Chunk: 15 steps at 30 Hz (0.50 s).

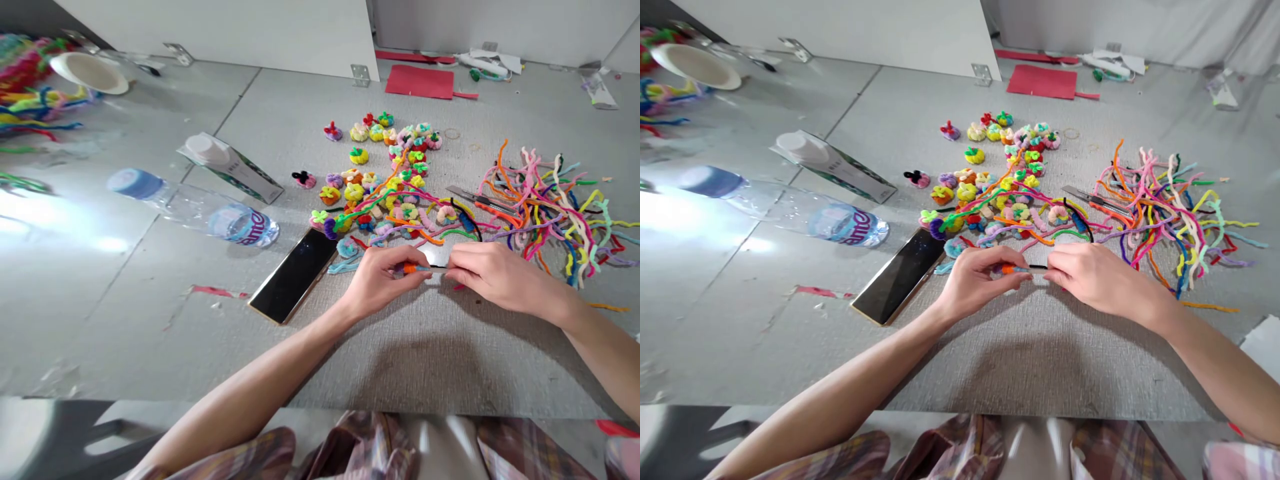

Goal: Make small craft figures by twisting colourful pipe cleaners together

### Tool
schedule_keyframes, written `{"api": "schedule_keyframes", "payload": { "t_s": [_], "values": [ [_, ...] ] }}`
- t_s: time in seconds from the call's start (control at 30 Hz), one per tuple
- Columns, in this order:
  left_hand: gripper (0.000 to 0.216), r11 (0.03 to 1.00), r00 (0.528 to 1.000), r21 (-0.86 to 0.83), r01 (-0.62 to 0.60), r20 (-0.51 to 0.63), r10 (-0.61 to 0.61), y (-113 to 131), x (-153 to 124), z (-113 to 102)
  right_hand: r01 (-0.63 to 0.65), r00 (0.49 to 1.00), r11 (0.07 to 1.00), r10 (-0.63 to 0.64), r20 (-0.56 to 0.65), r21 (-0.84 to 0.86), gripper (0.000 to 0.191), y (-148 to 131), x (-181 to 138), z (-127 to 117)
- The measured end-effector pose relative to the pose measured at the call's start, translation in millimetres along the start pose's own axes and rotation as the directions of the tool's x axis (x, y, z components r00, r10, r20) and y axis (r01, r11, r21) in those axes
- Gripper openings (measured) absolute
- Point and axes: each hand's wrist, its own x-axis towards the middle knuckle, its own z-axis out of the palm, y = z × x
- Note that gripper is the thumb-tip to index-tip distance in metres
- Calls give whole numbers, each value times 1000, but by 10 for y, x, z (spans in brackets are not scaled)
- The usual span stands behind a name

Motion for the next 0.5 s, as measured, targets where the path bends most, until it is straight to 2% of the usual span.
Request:
{"api": "schedule_keyframes", "payload": {
  "t_s": [0.3, 0.5],
  "values": [
    [14, 987, 985, -28, -160, -74, 157, 9, -15, -2, 26, 1000, 983, -28, 7, 182, 30, 54, 20, 27],
    [13, 979, 981, -83, -186, -74, 180, 13, -26, 7, 46, 999, 977, -48, 3, 210, 32, 70, 27, 28]
  ]
}}
